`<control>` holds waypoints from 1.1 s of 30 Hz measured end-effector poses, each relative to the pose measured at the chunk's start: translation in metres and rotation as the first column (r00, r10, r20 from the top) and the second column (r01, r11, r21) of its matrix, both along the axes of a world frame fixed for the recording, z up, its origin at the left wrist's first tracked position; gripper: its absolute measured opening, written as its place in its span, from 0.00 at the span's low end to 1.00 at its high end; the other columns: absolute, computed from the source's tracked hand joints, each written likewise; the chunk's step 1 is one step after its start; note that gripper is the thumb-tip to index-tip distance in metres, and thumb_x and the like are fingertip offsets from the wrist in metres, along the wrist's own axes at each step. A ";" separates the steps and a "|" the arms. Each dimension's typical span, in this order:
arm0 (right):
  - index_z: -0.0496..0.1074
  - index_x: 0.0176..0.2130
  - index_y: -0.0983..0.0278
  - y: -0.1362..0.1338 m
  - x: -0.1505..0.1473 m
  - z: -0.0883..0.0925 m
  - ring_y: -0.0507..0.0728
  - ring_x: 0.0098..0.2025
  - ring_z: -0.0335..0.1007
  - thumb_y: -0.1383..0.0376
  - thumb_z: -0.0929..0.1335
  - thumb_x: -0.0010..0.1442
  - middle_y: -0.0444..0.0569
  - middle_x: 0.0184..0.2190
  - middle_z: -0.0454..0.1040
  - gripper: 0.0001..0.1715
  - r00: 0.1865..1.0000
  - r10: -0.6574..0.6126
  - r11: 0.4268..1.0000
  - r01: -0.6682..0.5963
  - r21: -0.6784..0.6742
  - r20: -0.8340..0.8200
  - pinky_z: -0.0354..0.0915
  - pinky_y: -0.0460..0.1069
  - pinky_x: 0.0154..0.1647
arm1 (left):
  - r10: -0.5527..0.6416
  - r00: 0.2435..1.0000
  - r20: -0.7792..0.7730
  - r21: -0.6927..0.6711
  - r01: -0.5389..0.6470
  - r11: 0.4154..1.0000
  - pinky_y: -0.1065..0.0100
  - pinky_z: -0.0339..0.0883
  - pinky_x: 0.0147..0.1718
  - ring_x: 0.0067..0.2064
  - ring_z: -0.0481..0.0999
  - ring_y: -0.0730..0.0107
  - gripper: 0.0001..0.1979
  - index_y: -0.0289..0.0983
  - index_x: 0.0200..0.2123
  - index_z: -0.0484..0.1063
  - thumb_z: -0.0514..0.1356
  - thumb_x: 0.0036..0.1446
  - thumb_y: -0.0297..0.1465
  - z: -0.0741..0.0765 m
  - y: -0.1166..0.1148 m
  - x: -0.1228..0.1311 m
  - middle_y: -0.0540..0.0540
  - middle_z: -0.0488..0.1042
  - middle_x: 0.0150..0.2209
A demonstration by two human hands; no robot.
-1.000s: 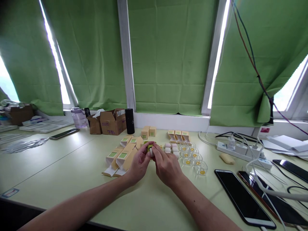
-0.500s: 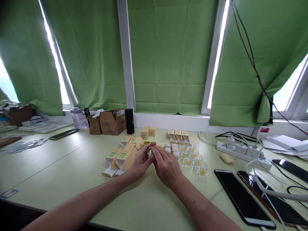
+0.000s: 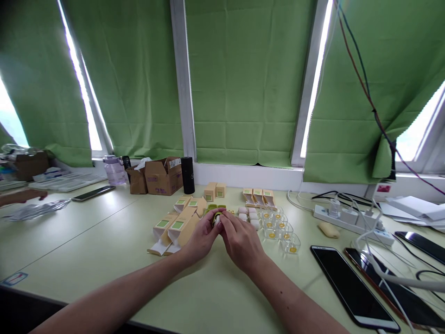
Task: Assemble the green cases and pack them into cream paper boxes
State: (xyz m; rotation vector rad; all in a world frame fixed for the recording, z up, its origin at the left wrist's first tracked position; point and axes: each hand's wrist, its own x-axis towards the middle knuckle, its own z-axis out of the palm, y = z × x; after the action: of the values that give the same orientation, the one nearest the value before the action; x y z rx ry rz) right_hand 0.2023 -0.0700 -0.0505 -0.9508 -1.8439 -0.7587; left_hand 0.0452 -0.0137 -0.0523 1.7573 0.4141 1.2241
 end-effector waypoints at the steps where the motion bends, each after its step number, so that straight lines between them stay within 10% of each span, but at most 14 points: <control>1: 0.71 0.60 0.66 0.000 0.000 0.000 0.64 0.52 0.84 0.70 0.64 0.74 0.63 0.52 0.83 0.17 1.000 -0.001 1.000 0.001 0.000 0.002 0.82 0.56 0.48 | 0.001 1.000 -0.003 0.004 -0.001 1.000 0.57 0.73 0.57 0.54 0.78 0.57 0.25 0.38 0.57 0.69 0.64 0.67 0.49 0.000 0.000 0.000 0.38 0.78 0.53; 24: 0.66 0.57 0.60 0.005 0.004 -0.007 0.61 0.37 0.79 0.64 0.66 0.71 0.53 0.41 0.80 0.16 0.959 0.068 0.968 -0.131 -0.216 -0.276 0.76 0.54 0.36 | -0.064 0.998 -0.018 -0.122 0.062 0.991 0.66 0.75 0.33 0.35 0.78 0.67 0.40 0.37 0.68 0.63 0.60 0.65 0.58 0.004 0.001 -0.005 0.43 0.77 0.41; 33: 0.70 0.52 0.61 0.011 0.004 -0.004 0.58 0.35 0.79 0.52 0.72 0.67 0.54 0.43 0.82 0.20 0.669 0.133 0.811 -0.498 -0.308 -0.731 0.78 0.52 0.35 | 0.193 0.979 -0.059 0.044 -0.191 0.981 0.65 0.72 0.37 0.39 0.79 0.65 0.20 0.39 0.59 0.66 0.59 0.71 0.44 0.010 0.014 -0.020 0.39 0.81 0.48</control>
State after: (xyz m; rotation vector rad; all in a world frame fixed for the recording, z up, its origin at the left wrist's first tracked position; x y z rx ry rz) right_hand 0.2060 -0.0591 -0.0542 -0.9824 -1.4603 0.3158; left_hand 0.0255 -0.0002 -0.0421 1.8249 0.6129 1.3214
